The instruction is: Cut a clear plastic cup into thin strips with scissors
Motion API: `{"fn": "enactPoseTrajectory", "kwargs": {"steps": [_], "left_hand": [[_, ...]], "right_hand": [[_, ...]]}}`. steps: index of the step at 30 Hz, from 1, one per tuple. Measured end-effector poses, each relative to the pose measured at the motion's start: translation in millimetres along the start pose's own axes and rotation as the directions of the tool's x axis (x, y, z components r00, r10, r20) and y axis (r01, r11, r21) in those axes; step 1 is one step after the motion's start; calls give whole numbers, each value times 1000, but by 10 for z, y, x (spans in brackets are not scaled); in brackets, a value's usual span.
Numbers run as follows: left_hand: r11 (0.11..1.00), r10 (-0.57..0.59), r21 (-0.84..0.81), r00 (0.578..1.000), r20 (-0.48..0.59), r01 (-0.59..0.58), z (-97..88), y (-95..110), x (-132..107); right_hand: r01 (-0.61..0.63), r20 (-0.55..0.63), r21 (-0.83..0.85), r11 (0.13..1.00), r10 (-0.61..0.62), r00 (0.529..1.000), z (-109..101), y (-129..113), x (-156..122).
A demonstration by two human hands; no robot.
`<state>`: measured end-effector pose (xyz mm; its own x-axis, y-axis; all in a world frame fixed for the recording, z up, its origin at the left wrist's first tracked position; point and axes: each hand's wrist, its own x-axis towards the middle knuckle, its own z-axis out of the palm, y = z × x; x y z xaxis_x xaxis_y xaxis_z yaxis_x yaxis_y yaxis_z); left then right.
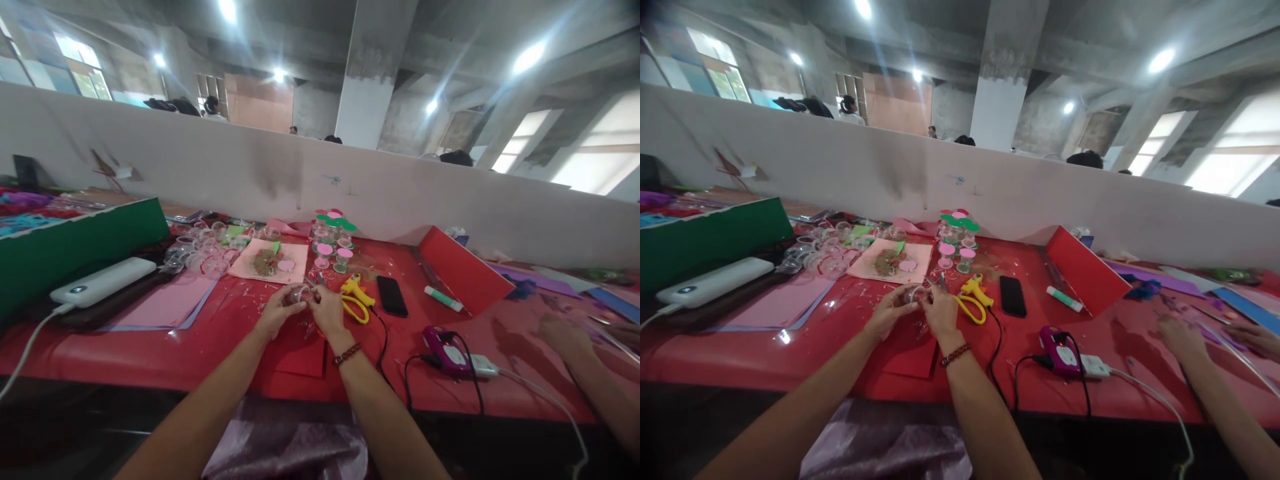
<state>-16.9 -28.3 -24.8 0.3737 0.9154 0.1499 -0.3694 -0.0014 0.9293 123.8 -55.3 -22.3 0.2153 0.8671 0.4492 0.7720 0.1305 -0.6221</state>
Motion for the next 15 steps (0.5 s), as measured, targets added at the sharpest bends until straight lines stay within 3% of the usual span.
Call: {"fn": "enactPoseTrajectory", "kwargs": {"steps": [7, 15], "left_hand": [[986, -18, -168, 1000, -18, 14, -18, -27, 31], [948, -38, -311, 996, 82, 62, -29, 19, 33]], "right_hand": [[-6, -25, 201, 980, 11, 1000, -13, 13, 22], [-8, -77, 194, 981, 23, 997, -23, 32, 28]]}}
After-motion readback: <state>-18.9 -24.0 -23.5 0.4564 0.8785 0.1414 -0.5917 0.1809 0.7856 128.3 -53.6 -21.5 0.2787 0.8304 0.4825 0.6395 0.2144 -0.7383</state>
